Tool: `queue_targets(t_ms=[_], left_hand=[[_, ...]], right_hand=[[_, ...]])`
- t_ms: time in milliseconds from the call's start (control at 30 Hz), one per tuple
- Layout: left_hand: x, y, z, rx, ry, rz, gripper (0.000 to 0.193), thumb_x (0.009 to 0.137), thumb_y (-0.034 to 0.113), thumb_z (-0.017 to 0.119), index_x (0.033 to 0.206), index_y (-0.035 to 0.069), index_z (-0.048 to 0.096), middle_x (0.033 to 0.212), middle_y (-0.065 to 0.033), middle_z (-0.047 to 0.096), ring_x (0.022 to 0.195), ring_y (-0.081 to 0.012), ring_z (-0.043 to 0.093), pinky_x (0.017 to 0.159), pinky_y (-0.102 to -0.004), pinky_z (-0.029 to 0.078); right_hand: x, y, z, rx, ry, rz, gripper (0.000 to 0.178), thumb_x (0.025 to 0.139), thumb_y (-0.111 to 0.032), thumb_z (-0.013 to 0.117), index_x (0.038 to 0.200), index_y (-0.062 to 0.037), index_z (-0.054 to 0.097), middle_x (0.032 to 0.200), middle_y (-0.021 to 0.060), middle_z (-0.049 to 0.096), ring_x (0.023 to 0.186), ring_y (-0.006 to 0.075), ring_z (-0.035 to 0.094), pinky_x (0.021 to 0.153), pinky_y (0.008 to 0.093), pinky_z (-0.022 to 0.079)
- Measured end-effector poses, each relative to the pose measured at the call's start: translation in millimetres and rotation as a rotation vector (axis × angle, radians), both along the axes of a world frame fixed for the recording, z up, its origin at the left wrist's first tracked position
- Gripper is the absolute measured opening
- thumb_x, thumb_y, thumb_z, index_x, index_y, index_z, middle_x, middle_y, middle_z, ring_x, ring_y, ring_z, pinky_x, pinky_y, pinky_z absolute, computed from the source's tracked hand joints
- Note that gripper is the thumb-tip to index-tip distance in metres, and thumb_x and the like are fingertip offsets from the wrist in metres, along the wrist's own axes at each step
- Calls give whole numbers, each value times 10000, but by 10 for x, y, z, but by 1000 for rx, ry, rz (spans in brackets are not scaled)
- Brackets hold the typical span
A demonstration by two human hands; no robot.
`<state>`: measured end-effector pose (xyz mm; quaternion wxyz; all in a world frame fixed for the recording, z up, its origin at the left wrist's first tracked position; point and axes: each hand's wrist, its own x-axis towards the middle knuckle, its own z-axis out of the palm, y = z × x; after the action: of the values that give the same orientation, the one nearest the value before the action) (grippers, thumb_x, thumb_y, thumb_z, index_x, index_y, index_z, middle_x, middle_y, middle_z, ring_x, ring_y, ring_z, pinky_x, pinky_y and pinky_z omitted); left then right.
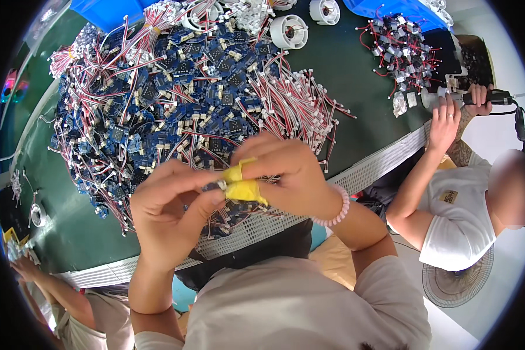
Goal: Assembling electronic components and LED light strings at an electronics factory workbench.
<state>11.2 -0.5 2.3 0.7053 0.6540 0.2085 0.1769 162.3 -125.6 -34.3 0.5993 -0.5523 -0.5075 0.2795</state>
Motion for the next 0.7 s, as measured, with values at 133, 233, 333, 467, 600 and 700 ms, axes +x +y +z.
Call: queue_targets(t_ms=[133, 233, 333, 467, 600, 700], left_hand=[[-22, 24, 7, -17, -74, 101, 269, 758, -100, 634, 1014, -25, 604, 922, -110, 603, 797, -117, 578, 612, -210, 503], [-100, 95, 7, -58, -45, 210, 271, 802, -82, 591, 1068, -37, 563, 1000, -140, 615, 854, -136, 598, 613, -203, 512], [-220, 139, -55, -51, 11, 186, 279, 806, -79, 582, 1080, -31, 558, 989, -146, 619, 864, -133, 600, 614, -193, 512], [-291, 154, -99, -107, 71, 194, 270, 812, -73, 575, 1079, -33, 558, 984, -143, 619, 850, -123, 593, 615, -192, 511], [-278, 141, -48, -177, 44, 183, 272, 817, -73, 567, 1086, -29, 557, 977, -136, 621, 848, -114, 586, 624, -197, 515], [-239, 134, -105, -210, 14, 152, 294, 815, -76, 573, 1103, -22, 556, 979, -135, 624, 858, -130, 593, 664, -214, 522]], right_hand=[[347, 72, 219, -45, -36, -467, 339, 731, -31, 711, 1054, 21, 620, 928, 92, 650, 800, 145, 588, 720, 265, 485], [964, 170, 82, -19, -303, -828, 268, 781, 27, 648, 1046, 19, 615, 908, 43, 627, 744, 71, 541, 656, 181, 445], [1243, 271, -85, 15, -310, -672, 248, 778, 36, 645, 1024, 21, 624, 935, 42, 616, 754, 64, 542, 656, 178, 440], [1247, 270, -60, 52, -383, -527, 211, 771, 62, 625, 982, 45, 633, 968, 79, 612, 795, 95, 560, 690, 186, 446], [901, 140, 338, 147, -42, -355, 177, 778, 41, 608, 948, 81, 634, 924, 146, 643, 723, 148, 609, 614, 217, 488], [471, 36, 517, -117, 247, -238, 137, 760, 84, 626, 893, 79, 656, 820, 173, 660, 578, 149, 628, 508, 223, 519]])
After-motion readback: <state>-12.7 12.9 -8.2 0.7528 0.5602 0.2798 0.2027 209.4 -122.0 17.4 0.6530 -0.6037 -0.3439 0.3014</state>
